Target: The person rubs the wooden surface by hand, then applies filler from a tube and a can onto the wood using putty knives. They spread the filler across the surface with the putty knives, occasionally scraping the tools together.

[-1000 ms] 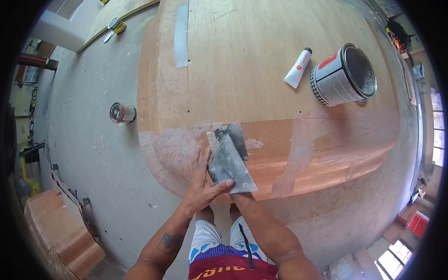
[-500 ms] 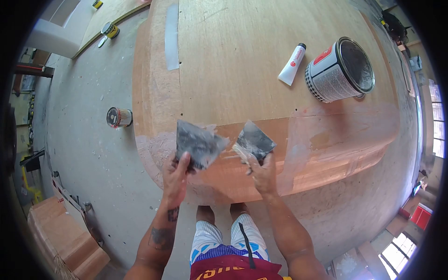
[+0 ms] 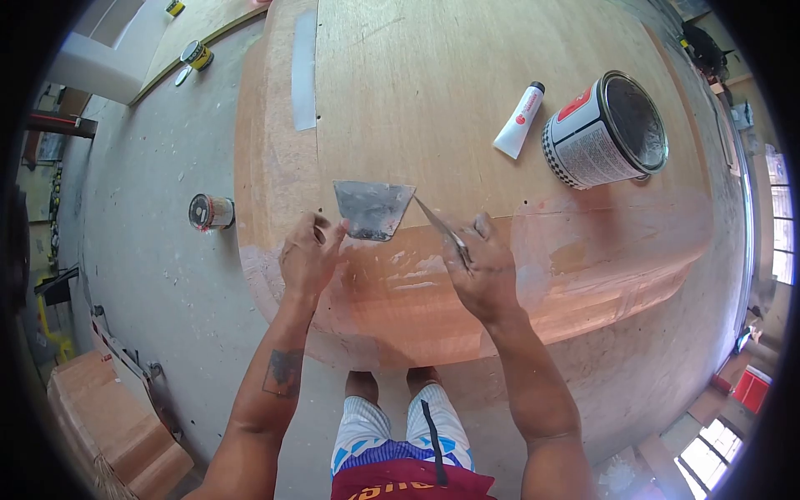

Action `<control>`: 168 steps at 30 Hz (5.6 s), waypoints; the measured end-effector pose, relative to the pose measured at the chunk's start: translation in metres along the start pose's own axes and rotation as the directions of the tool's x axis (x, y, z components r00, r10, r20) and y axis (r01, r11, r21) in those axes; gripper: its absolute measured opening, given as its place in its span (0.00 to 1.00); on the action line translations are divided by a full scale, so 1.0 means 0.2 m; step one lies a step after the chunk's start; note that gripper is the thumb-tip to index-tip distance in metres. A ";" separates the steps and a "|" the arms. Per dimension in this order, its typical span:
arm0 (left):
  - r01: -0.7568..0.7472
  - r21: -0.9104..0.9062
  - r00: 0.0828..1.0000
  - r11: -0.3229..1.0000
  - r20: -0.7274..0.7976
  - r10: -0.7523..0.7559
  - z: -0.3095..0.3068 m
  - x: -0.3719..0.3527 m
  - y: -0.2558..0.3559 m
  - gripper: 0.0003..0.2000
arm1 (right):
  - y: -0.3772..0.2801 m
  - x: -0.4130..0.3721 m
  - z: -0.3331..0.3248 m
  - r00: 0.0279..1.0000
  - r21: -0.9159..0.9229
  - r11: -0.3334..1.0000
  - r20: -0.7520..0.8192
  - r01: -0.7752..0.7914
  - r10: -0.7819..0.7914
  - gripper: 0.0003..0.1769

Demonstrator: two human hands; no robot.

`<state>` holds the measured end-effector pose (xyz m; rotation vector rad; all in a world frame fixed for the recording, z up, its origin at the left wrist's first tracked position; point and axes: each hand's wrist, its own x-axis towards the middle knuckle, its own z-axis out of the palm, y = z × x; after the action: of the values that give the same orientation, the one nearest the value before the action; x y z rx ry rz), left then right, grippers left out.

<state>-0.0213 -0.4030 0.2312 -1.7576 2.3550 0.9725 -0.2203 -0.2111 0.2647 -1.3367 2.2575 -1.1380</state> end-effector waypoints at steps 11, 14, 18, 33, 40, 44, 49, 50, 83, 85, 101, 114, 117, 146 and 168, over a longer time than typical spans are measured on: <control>-0.718 0.295 0.689 0.631 0.173 0.704 0.03 0.31 0.01 0.50 | 0.09 0.10 0.11 0.928 -0.357 0.896 0.349 0.265 -0.135 0.22; -0.656 0.290 0.750 0.697 0.149 0.644 0.04 0.31 0.03 0.50 | 0.09 0.11 0.12 0.929 -0.414 0.894 0.370 0.171 -0.006 0.21; -0.626 0.226 0.756 0.746 -0.055 0.652 0.10 0.33 -0.03 0.47 | 0.01 0.14 0.09 0.935 -0.533 0.846 0.303 0.005 0.186 0.23; -0.635 0.216 0.772 0.741 0.156 0.616 0.10 0.38 -0.16 0.50 | -0.18 0.00 0.40 0.976 -0.524 0.842 0.216 0.132 -0.019 0.26; -0.636 0.249 0.772 0.731 0.199 0.604 0.11 0.41 -0.16 0.51 | -0.14 0.03 0.46 0.969 -0.599 0.781 0.246 0.174 -0.028 0.27; -0.641 0.242 0.767 0.728 0.208 0.607 0.11 0.41 -0.16 0.51 | -0.16 0.05 0.47 0.962 -0.624 0.758 0.271 0.187 -0.015 0.28; -0.644 0.242 0.765 0.726 0.213 0.608 0.10 0.40 -0.15 0.51 | -0.16 0.07 0.46 0.955 -0.634 0.748 0.295 0.197 -0.001 0.27; -0.643 0.242 0.766 0.727 0.218 0.605 0.10 0.40 -0.15 0.50 | -0.16 0.07 0.46 0.954 -0.637 0.746 0.299 0.193 0.008 0.27; -0.637 0.215 0.770 0.740 0.195 0.607 0.13 0.41 -0.17 0.51 | -0.18 0.13 0.49 0.945 -0.613 0.766 0.325 0.194 0.020 0.31; -0.636 0.216 0.772 0.741 0.197 0.605 0.13 0.40 -0.17 0.51 | -0.17 0.13 0.51 0.952 -0.616 0.768 0.304 0.175 0.027 0.29; -0.635 0.284 0.769 0.718 0.141 0.624 0.18 0.40 -0.19 0.54 | -0.19 0.21 0.62 0.958 -0.575 0.808 0.140 -0.128 0.252 0.25; -0.640 0.263 0.766 0.722 0.145 0.626 0.19 0.41 -0.20 0.54 | -0.06 0.13 0.47 0.948 -0.625 0.733 0.309 0.267 -0.082 0.26; -0.641 0.254 0.765 0.724 0.144 0.627 0.19 0.41 -0.20 0.53 | -0.06 0.18 0.46 0.940 -0.598 0.755 0.333 0.270 -0.073 0.25; -0.627 0.207 0.779 0.751 0.150 0.609 0.16 0.38 -0.18 0.51 | -0.06 0.52 0.51 0.958 -0.713 0.695 0.253 0.092 0.133 0.25; -0.605 0.226 0.796 0.763 0.192 0.574 0.14 0.40 -0.16 0.52 | -0.04 0.43 0.37 0.918 -0.691 0.703 0.369 0.167 0.144 0.31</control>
<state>-0.0304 -0.4623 0.1624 -0.8313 2.8546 0.6950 -0.2181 -0.3218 0.2351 -1.6387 2.4315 0.1146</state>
